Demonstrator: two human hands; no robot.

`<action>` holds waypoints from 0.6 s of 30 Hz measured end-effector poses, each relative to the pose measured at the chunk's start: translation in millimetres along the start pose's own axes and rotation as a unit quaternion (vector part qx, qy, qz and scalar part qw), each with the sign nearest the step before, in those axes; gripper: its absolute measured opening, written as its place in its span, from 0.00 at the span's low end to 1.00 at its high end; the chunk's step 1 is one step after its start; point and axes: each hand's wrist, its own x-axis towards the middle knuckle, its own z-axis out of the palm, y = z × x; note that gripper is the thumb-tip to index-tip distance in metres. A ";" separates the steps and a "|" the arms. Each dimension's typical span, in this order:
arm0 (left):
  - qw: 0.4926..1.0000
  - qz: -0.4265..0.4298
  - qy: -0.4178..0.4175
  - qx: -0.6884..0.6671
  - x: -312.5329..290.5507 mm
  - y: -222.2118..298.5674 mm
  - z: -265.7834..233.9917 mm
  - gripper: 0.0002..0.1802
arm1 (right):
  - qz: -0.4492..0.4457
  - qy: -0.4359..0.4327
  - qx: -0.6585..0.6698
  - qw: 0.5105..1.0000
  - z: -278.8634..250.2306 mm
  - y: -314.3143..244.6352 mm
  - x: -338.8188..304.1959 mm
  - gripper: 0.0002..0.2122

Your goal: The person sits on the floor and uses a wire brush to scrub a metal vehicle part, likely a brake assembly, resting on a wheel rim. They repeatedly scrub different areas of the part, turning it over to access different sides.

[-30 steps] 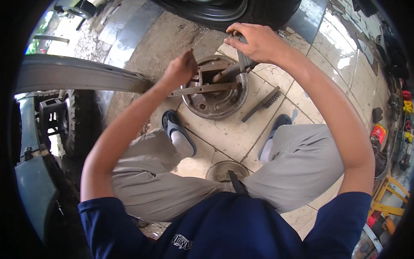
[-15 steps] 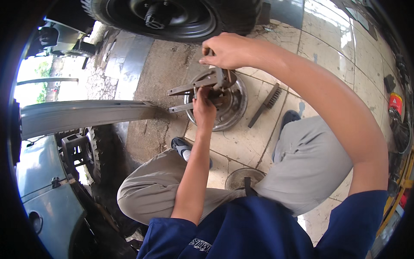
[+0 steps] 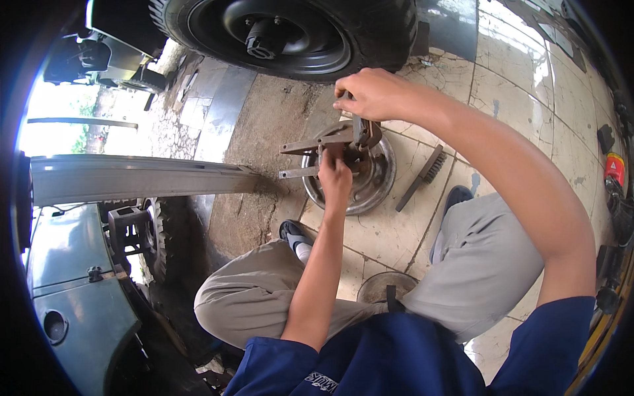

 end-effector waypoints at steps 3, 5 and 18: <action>0.984 0.029 0.058 -0.168 3.7 7.2 -0.4 0.22 | 0.008 -0.012 0.007 1.000 -2.8 0.0 -2.3 0.18; 0.979 0.095 0.078 -0.160 -0.9 9.7 -1.2 0.22 | 0.005 -0.022 0.002 1.000 0.2 0.0 -2.3 0.18; 0.984 0.174 -0.020 0.027 -34.0 2.9 19.5 0.23 | -0.054 -0.008 -0.003 0.999 7.3 8.9 -8.4 0.19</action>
